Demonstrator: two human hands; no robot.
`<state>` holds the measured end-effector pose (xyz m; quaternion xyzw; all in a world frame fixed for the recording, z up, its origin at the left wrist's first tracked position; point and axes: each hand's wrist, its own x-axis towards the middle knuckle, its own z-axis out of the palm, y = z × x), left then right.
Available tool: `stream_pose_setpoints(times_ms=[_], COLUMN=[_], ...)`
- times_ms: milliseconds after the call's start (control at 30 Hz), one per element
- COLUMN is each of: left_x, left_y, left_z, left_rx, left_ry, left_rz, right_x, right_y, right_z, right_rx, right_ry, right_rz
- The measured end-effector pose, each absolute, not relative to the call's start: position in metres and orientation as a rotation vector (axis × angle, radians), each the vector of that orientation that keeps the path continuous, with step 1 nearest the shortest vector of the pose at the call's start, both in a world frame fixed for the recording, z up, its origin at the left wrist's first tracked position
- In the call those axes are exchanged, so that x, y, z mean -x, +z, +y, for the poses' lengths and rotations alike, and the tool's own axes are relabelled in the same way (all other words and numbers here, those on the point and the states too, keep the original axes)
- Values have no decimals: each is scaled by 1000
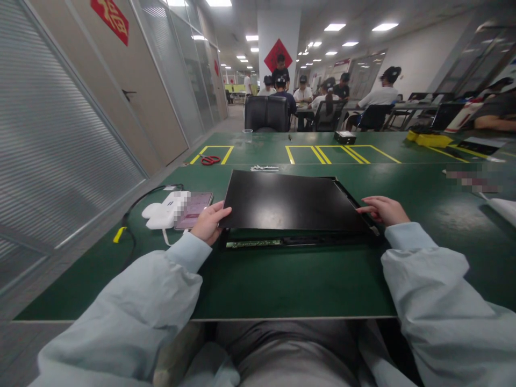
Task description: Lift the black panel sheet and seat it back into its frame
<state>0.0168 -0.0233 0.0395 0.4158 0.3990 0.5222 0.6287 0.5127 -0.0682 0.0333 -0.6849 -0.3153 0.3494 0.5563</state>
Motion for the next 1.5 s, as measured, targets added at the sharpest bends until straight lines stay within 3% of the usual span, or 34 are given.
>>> stream_pose_setpoints(times_ms=[400,1167,1500], left_x=[-21,-17,-18], left_y=[39,26,25], left_z=[-17,-8,-11], left_rx=[-960,-1022,-1042], left_ry=[1146,1067,1086], left_rz=[904,847,859], right_x=[-528,-504,-509], right_y=[24,27,24], right_z=[-66,-70,-68], right_rx=[1730,2197,2263], right_ry=[701,-31,-73], right_rz=[-835,-1391,-1438])
